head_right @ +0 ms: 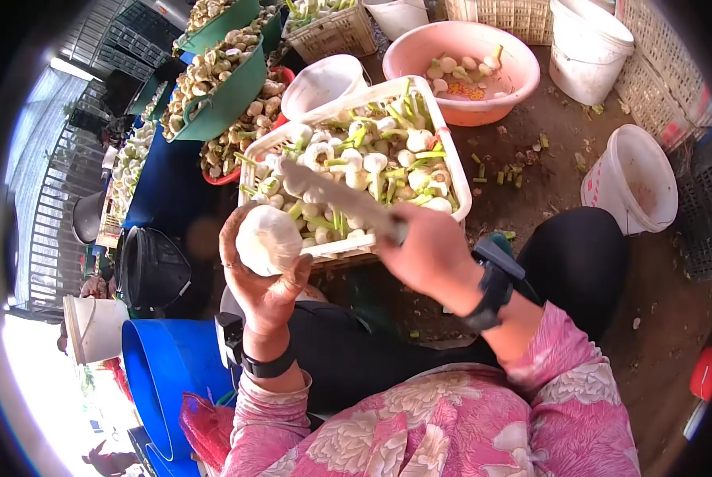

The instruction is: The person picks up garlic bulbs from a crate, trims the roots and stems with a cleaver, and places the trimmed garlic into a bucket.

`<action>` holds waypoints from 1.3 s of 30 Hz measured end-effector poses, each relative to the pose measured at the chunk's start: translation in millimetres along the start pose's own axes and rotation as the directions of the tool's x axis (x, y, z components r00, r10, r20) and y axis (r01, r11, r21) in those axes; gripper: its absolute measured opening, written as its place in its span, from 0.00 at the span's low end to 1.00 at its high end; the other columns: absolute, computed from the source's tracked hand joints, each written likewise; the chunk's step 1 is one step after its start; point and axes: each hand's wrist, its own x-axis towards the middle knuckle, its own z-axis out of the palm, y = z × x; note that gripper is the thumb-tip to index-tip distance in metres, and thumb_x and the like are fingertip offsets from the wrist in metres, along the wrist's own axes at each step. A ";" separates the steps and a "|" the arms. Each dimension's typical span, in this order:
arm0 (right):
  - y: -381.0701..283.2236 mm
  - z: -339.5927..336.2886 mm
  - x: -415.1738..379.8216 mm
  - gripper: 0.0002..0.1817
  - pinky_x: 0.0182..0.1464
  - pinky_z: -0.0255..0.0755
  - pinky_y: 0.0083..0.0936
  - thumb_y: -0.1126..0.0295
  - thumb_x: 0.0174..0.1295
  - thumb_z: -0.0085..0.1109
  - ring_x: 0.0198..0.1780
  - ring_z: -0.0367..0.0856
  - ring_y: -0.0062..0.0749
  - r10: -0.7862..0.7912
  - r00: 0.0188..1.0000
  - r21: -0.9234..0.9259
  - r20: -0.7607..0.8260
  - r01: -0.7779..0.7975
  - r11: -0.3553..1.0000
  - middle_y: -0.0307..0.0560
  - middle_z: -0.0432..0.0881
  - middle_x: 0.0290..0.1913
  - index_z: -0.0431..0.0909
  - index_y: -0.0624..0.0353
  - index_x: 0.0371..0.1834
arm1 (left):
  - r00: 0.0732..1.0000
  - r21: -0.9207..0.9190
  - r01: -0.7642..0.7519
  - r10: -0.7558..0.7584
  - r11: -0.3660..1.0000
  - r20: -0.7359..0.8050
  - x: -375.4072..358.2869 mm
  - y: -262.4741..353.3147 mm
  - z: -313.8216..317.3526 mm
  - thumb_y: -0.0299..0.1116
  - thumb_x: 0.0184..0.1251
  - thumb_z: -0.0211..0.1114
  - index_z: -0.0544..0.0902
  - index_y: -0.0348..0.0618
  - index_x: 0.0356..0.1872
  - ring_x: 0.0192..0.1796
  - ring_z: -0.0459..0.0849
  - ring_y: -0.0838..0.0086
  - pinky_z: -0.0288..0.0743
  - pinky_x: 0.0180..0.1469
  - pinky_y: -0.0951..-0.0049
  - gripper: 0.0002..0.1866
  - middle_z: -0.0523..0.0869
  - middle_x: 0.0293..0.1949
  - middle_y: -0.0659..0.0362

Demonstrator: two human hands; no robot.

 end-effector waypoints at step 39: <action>-2.6 -17.1 -20.9 0.05 0.18 0.61 0.16 0.72 0.54 0.59 0.16 0.67 0.15 0.418 0.833 0.446 0.363 -0.549 0.707 0.33 0.70 0.17 0.72 0.59 0.26 | 0.779 0.621 0.332 -0.577 0.710 0.243 113.9 -112.0 -80.2 0.45 0.50 0.61 0.81 0.34 0.37 0.26 0.77 0.76 0.71 0.29 0.72 0.22 0.81 0.24 0.57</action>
